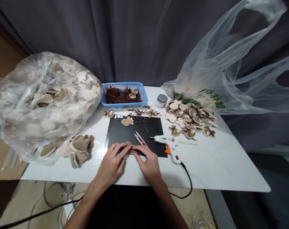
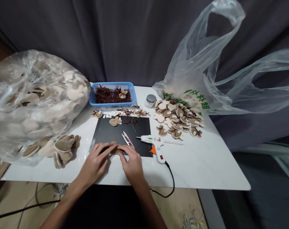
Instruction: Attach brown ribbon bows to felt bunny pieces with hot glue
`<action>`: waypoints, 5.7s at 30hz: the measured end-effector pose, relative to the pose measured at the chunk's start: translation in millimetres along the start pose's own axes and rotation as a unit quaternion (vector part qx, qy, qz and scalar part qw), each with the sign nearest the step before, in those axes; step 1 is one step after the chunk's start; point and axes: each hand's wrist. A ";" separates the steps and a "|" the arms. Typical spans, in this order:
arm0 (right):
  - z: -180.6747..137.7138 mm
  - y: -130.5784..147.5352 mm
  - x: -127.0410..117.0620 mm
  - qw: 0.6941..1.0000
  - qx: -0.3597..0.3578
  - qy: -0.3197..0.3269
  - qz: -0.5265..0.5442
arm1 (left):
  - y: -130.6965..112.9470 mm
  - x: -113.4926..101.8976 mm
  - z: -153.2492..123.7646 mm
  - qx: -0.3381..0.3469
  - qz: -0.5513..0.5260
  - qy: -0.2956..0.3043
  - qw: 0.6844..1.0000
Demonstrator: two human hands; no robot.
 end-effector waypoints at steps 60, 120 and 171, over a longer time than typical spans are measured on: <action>-7.2 16.0 33.9 0.972 -0.032 0.036 -0.230 | -10.0 -20.0 7.6 -0.025 0.068 0.097 0.993; 39.4 4.2 -25.0 0.958 -0.147 0.193 -0.156 | 5.2 -0.8 17.2 -0.015 0.053 0.017 0.998; 3.1 9.9 4.5 0.992 -0.029 0.060 -0.108 | 23.8 -4.7 28.3 -0.017 -0.075 0.032 0.997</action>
Point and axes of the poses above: each hand's wrist, its own z-axis towards the middle knuckle, its own x-axis out of the palm, y = z × x, and after that the axes turned 1 degree about y, right-handed
